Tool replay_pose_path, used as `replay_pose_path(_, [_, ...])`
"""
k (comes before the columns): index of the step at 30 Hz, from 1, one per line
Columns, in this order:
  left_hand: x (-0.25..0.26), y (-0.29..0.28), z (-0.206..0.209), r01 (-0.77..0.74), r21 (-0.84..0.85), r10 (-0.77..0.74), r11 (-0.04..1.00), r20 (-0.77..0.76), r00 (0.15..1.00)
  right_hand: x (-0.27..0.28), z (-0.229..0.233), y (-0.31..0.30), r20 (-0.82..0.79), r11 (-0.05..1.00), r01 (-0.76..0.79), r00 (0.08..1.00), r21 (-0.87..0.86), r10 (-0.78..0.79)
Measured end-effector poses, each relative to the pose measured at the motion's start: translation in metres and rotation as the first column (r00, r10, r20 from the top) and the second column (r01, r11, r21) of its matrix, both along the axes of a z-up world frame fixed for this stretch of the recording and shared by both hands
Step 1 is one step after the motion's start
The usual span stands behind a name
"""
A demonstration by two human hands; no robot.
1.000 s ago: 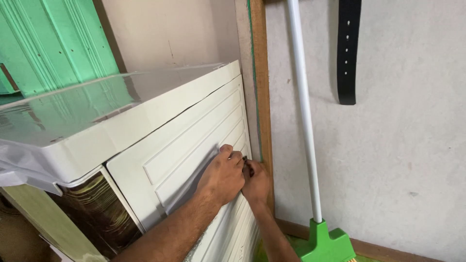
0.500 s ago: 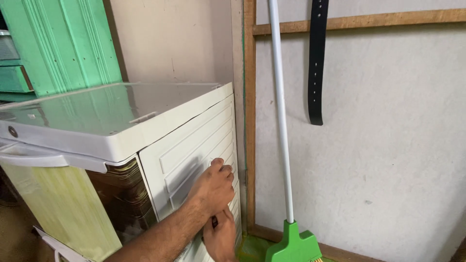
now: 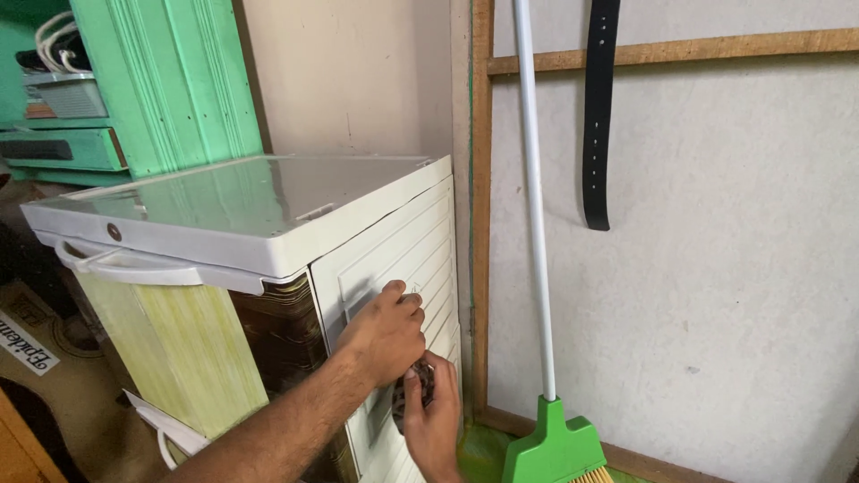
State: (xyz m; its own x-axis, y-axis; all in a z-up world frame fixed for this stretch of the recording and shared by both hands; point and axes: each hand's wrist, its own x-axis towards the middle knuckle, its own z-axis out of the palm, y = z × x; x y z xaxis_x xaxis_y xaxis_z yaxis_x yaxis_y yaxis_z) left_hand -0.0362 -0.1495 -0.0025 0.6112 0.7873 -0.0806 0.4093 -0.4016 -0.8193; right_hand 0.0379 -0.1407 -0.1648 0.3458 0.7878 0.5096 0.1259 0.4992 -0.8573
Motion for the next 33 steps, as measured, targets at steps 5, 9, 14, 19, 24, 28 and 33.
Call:
replay_pose_path(5, [-0.013, 0.014, -0.004, 0.048, 0.050, -0.047, 0.998, -0.016, 0.999, -0.043, -0.046, 0.014, 0.206, 0.936, 0.102, 0.962, 0.338, -0.180])
replay_pose_path(9, [-0.008, 0.023, -0.002, 0.025, 0.060, -0.023, 0.998, -0.032, 0.999, -0.037, -0.044, 0.030, 0.213, 0.914, 0.086, 0.960, 0.396, -0.182])
replay_pose_path(14, [0.008, 0.049, -0.008, -0.022, 0.030, 0.024, 0.999, -0.075, 0.997, -0.019, -0.041, 0.083, 0.178, 0.945, 0.135, 0.965, 0.298, -0.194])
replay_pose_path(19, [0.027, 0.078, -0.016, -0.056, -0.005, 0.056, 0.998, -0.061, 0.997, -0.003, -0.033, 0.133, 0.114, 0.977, 0.149, 0.979, 0.151, -0.167])
replay_pose_path(24, [0.044, 0.115, -0.039, -0.015, 0.035, 0.018, 0.999, -0.097, 0.995, 0.016, -0.021, 0.167, 0.055, 0.926, 0.237, 0.963, 0.293, -0.264])
replay_pose_path(28, [0.056, 0.138, -0.052, -0.015, 0.019, 0.016, 1.000, -0.050, 0.999, 0.029, -0.025, 0.201, 0.043, 0.945, 0.249, 0.964, 0.210, -0.264])
replay_pose_path(33, [0.066, 0.150, -0.050, -0.038, -0.006, 0.038, 0.999, -0.101, 0.994, 0.051, -0.023, 0.231, -0.003, 0.948, 0.223, 0.974, 0.225, -0.228])
